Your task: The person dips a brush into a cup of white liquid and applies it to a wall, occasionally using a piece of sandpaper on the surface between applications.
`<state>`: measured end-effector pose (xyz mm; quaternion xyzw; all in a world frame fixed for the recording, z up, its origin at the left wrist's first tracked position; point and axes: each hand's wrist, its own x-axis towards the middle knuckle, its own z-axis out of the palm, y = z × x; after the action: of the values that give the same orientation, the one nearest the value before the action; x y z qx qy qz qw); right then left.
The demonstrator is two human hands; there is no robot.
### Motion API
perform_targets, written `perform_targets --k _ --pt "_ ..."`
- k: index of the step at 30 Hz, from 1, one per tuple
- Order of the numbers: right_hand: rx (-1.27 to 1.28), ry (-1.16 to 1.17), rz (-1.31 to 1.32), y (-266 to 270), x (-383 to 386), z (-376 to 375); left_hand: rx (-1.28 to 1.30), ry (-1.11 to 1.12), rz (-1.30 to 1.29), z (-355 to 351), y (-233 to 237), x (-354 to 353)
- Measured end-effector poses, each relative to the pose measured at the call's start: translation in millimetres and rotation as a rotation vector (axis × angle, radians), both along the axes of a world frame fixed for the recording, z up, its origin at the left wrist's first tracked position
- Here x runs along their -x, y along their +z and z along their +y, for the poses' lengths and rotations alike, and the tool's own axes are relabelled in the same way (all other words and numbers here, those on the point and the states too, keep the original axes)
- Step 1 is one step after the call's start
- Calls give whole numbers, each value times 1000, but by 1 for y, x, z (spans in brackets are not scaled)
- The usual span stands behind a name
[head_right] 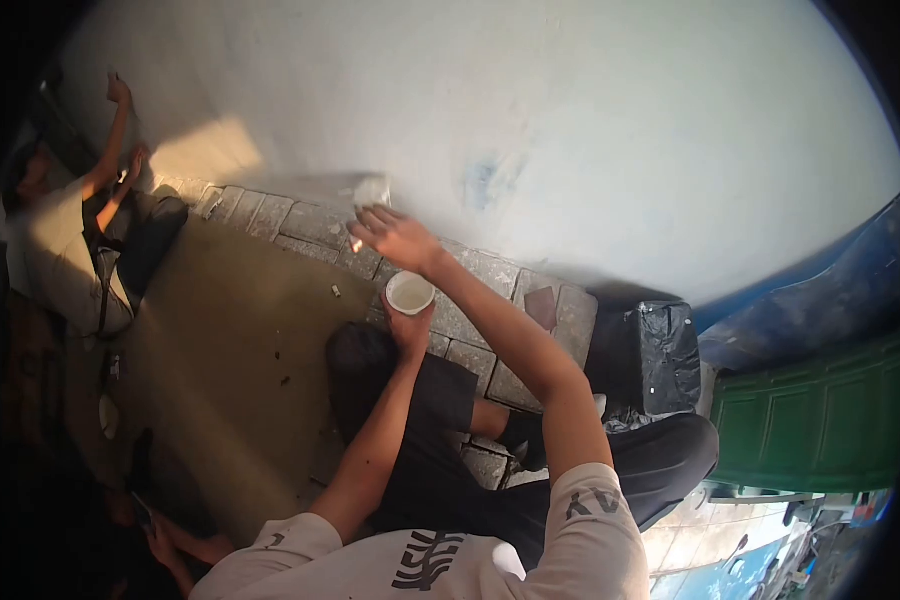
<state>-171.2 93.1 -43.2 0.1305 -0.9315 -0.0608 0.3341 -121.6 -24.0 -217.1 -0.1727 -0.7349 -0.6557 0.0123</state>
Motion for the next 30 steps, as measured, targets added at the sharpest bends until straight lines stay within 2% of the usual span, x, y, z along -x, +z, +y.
perform_targets --k 1,3,5,6,7,8,10,14,16,18,20,21,23,24,26,30 --pt "-1 -7 10 -28 -3 4 6 10 -34 -1 2 -1" --pt "123 -25 -158 -74 -4 21 4 13 -53 3 2 3" --pt "170 -58 -194 -97 -7 25 -36 30 -31 4 -11 4" --pt "217 -88 -233 -95 -8 27 -40 26 -23 5 -7 6" --pt "385 -65 -342 -93 -10 29 -39 24 -20 4 -3 4" --pt "383 -71 -341 -90 -10 33 -38 20 -20 3 0 1" --pt "563 -60 -443 -86 -7 44 -35 7 -31 2 0 0" --pt "668 -46 -330 -63 0 58 -2 21 -22 4 4 1" --pt "765 -57 -250 -20 -1 52 3 4 -22 3 2 3" --pt "760 -78 -229 19 1 48 13 -13 -25 2 -1 1" --pt "709 -3 -49 53 5 43 43 4 -26 3 -2 1" --pt "713 -5 -48 69 7 39 47 1 -25 3 -1 1" --pt "496 88 159 89 11 33 19 7 -10 4 2 -1" --pt "498 91 159 89 10 28 21 10 -9 3 1 -1" --pt "313 36 151 83 4 12 -26 -22 -31 3 -3 1" --pt "254 0 104 18 0 3 33 -2 0 2 -5 1"
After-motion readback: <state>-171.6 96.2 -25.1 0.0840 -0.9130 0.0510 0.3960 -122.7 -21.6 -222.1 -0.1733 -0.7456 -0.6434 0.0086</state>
